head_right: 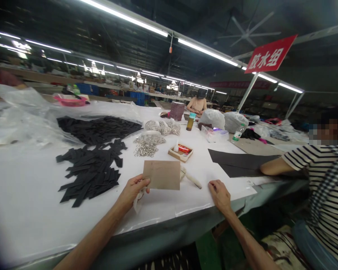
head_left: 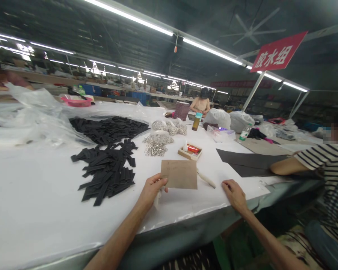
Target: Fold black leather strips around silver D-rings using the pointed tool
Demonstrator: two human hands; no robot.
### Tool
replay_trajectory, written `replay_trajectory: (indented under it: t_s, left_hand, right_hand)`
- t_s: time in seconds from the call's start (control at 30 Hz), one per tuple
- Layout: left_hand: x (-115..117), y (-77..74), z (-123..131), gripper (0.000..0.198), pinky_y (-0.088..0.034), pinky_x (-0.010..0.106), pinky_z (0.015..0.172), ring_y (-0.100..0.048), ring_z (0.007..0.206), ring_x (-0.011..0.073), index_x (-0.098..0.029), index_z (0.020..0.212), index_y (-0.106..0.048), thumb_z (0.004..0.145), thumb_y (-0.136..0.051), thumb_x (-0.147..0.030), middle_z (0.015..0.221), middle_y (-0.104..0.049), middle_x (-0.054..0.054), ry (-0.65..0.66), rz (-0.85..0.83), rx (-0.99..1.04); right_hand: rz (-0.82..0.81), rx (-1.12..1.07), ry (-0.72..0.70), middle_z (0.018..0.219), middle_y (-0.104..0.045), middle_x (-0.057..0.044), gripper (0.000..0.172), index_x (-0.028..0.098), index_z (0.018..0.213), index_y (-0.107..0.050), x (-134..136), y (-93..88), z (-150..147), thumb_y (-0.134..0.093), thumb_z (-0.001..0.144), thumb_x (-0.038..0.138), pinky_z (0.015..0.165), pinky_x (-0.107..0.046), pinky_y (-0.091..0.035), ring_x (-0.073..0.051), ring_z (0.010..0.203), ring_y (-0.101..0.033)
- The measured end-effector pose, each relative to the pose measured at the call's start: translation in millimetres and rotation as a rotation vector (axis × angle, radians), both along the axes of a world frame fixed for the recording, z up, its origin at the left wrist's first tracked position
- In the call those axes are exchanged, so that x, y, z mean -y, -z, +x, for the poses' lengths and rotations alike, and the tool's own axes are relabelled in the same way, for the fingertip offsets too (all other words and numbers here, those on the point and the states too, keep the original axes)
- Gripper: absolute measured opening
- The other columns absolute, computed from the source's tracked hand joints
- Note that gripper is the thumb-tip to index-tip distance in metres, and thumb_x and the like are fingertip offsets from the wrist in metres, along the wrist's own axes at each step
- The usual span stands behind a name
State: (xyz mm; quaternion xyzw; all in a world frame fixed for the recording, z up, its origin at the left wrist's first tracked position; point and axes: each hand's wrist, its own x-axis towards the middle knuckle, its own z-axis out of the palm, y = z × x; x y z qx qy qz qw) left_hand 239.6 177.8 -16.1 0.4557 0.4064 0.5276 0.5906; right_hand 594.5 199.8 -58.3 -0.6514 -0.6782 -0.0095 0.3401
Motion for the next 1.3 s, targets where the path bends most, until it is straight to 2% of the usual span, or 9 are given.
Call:
replay_trajectory:
  t_s: [0.27,0.5,0.73,1.0,1.1,1.2,1.3]
  left_hand:
    - [2,-1.9,1,0.038,-0.023,0.019,0.038,-0.044,0.04,0.008,-0.011,0.098,-0.066,0.069,-0.066,-0.035,0.052,-0.059,0.0,0.003,-0.023,0.015]
    - [2,-1.7,2,0.039,-0.022,0.019,0.038,-0.037,0.035,0.0061,-0.013,0.103,-0.065,0.072,-0.065,-0.036,0.049,-0.059,-0.001,0.019,-0.066,0.012]
    - [1,-1.0,2,0.04,-0.029,0.018,0.04,-0.048,0.044,0.0095,-0.014,0.102,-0.067,0.069,-0.068,-0.037,0.056,-0.062,0.0,0.02,-0.112,0.019]
    - [-2,2.6,-1,0.037,-0.03,0.018,0.04,-0.051,0.047,0.0102,-0.016,0.099,-0.068,0.07,-0.068,-0.039,0.061,-0.063,0.002,0.006,-0.114,-0.006]
    - [-1,2.1,0,0.039,-0.03,0.018,0.039,-0.049,0.046,0.0107,-0.015,0.101,-0.067,0.071,-0.067,-0.04,0.054,-0.06,0.0,0.009,-0.127,-0.014]
    - [-1,1.0,0,0.038,-0.03,0.017,0.039,-0.048,0.045,0.0102,-0.016,0.101,-0.067,0.071,-0.067,-0.039,0.052,-0.058,0.0,0.003,-0.134,-0.008]
    - [0,1.0,0,0.037,-0.03,0.017,0.039,-0.047,0.045,0.0096,-0.016,0.1,-0.067,0.072,-0.067,-0.039,0.052,-0.058,0.0,-0.004,-0.137,0.001]
  right_hand:
    - [0.016,-0.024,-0.014,0.088,-0.06,-0.007,0.035,0.02,0.083,-0.06,0,4.0,3,-0.036,0.084,0.046,0.08,-0.037,-0.043,-0.024,0.087,-0.056]
    - [0.031,-0.052,-0.003,0.088,-0.062,-0.006,0.034,0.02,0.081,-0.06,0,7.8,6,-0.039,0.085,0.046,0.077,-0.037,-0.044,-0.024,0.086,-0.057]
    - [0.035,-0.071,-0.012,0.088,-0.061,-0.007,0.033,0.019,0.082,-0.059,-2,12.4,12,-0.04,0.086,0.046,0.079,-0.035,-0.044,-0.023,0.085,-0.056]
    - [0.046,-0.119,-0.013,0.087,-0.061,-0.008,0.033,0.02,0.079,-0.059,-3,13.0,12,-0.042,0.086,0.047,0.078,-0.035,-0.044,-0.023,0.083,-0.056]
    - [0.058,-0.181,0.006,0.085,-0.062,-0.007,0.033,0.02,0.077,-0.06,-3,9.7,9,-0.045,0.083,0.049,0.077,-0.034,-0.044,-0.024,0.081,-0.056]
    - [0.103,-0.329,0.076,0.079,-0.061,-0.005,0.033,0.02,0.077,-0.059,16,-0.4,1,-0.05,0.08,0.051,0.07,-0.03,-0.045,-0.023,0.076,-0.056]
    - [0.031,-0.413,0.078,0.067,-0.055,-0.001,0.03,0.021,0.072,-0.056,60,-10.7,-14,-0.051,0.081,0.048,0.055,-0.024,-0.042,-0.019,0.063,-0.052]
